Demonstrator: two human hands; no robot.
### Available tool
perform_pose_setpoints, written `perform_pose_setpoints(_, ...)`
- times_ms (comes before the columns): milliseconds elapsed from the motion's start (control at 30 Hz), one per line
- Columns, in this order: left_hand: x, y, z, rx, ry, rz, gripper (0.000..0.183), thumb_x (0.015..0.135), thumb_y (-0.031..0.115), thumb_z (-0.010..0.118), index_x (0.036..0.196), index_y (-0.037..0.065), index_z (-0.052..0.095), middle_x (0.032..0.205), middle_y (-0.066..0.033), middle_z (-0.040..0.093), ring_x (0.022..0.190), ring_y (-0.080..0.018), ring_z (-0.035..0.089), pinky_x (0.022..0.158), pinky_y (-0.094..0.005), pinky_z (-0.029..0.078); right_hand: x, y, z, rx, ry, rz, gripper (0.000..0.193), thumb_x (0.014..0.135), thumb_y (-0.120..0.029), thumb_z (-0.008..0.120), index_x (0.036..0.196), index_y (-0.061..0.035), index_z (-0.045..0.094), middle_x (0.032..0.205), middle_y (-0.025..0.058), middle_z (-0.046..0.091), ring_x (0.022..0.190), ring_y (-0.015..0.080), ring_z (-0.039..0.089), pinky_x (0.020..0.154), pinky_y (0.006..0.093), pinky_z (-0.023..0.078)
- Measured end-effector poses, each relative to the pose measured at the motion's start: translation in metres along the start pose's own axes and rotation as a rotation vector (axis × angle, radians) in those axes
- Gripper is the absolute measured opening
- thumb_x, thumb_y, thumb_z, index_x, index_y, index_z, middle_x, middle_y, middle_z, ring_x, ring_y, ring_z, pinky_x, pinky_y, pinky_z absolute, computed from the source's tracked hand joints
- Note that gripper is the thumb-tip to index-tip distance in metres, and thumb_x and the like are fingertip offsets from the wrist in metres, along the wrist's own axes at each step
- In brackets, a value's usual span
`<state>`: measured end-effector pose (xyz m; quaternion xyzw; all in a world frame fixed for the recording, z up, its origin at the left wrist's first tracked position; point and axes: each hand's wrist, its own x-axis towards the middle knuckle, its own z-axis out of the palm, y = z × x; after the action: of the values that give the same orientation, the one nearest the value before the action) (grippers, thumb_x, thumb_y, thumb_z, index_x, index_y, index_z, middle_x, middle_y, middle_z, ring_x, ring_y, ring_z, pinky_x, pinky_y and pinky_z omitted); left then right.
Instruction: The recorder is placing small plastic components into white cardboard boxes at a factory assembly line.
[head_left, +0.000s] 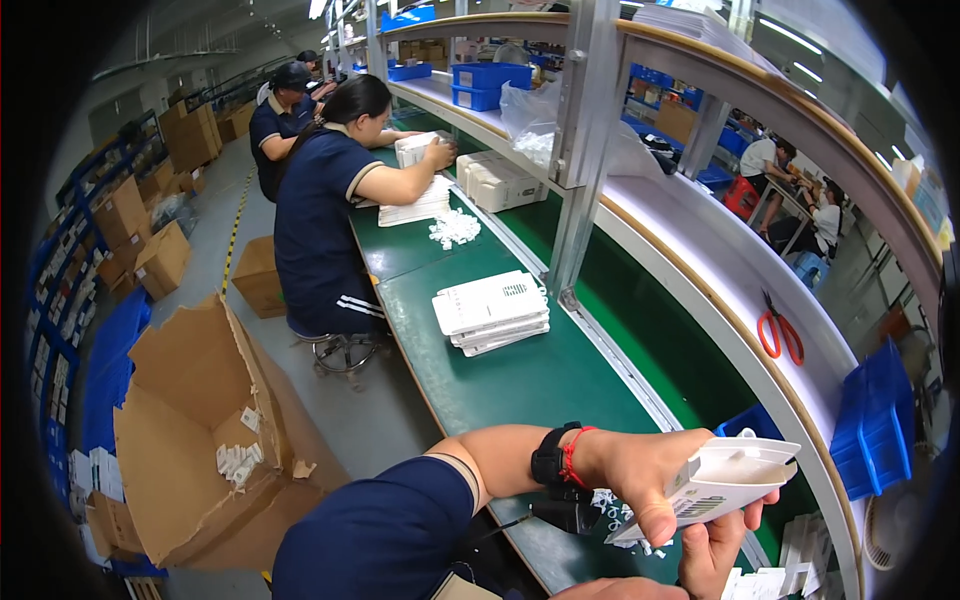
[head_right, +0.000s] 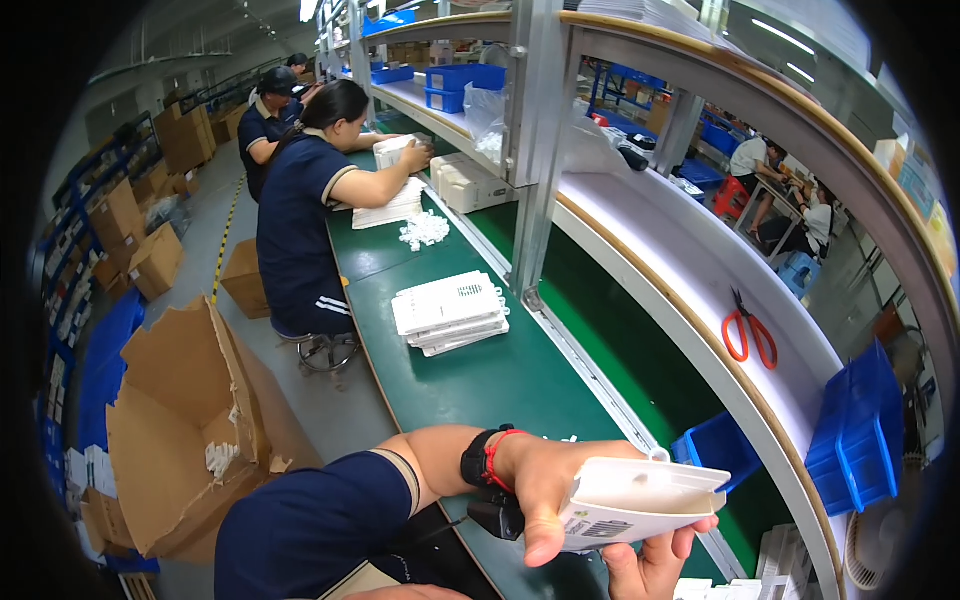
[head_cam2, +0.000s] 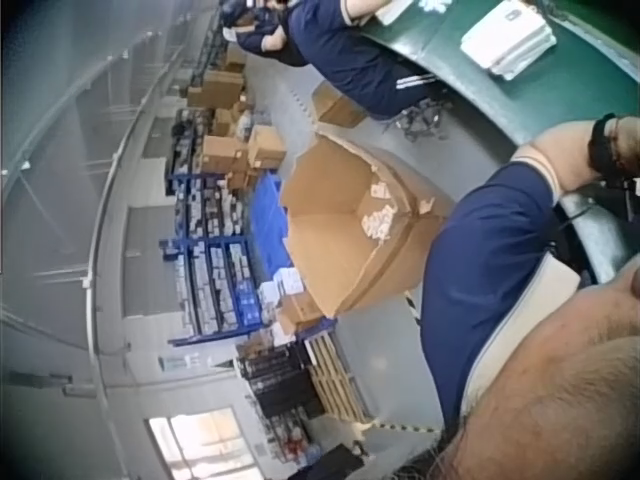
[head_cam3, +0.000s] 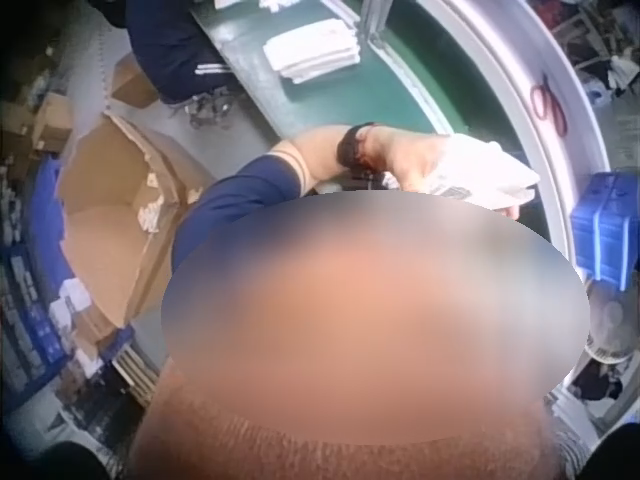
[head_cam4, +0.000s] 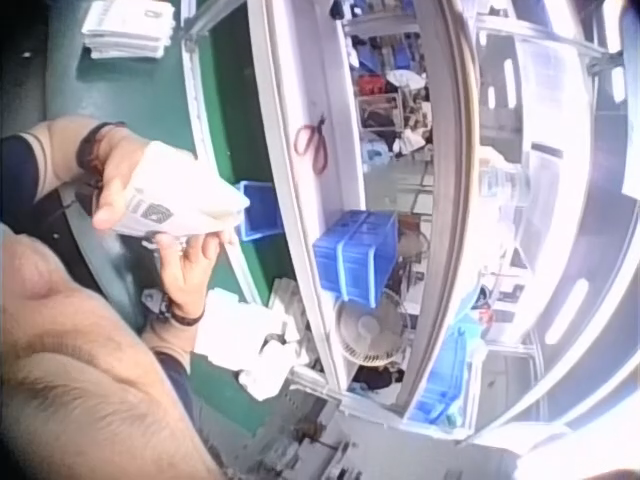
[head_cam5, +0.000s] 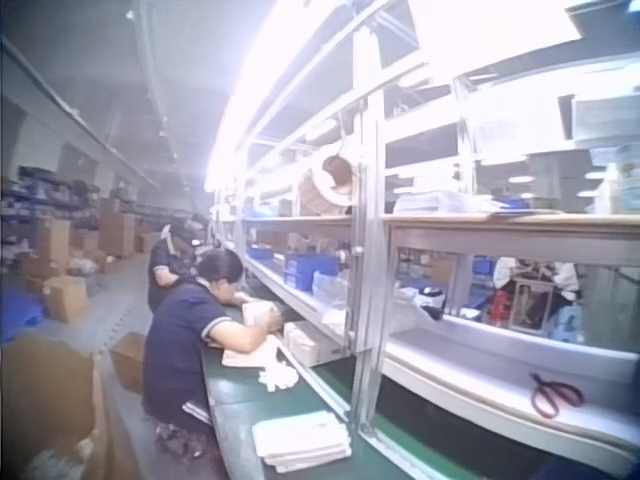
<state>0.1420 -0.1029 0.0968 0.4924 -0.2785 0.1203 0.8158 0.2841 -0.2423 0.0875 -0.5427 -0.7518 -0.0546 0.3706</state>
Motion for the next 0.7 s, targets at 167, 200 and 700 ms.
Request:
perform_pose_setpoints(167,-0.003,0.002,0.004,0.051,-0.047,-0.015,0.119,0.053,0.047,0.091,0.141,-0.007,0.033,0.128,-0.0130,0.051,0.122,-0.0227,0.046,0.105,-0.0358,0.033,-0.025,0.016,0.014,0.385,0.028,0.373,0.070,0.087,-0.057,0.058,0.124,0.0022,0.057,0.130,0.0138,0.050,0.128,0.0251,0.035,0.103,0.0410,0.031)
perform_pose_setpoints(200,-0.003,0.004,0.006,0.037,-0.004,-0.042,0.118,0.053,0.048,0.091,0.140,-0.007,0.033,0.130,-0.0136,0.051,0.122,-0.0231,0.046,0.105,-0.0359,0.032,-0.023,0.017,0.009,0.259,-0.038,0.318,0.070,0.086,-0.059,0.058,0.123,0.0016,0.058,0.131,0.0130,0.050,0.128,0.0246,0.036,0.103,0.0409,0.031)
perform_pose_setpoints(700,-0.013,-0.005,0.000,0.262,0.341,0.052,0.071,0.081,0.045,0.072,0.127,-0.004,0.049,0.122,-0.0155,0.058,0.110,-0.0270,0.056,0.097,-0.0378,0.041,0.011,-0.005,-0.016,0.509,-0.007,0.110,0.013,0.080,-0.008,0.068,0.087,0.0030,0.068,0.084,0.0148,0.069,0.073,0.0306,0.068,0.068,0.0335,0.053)
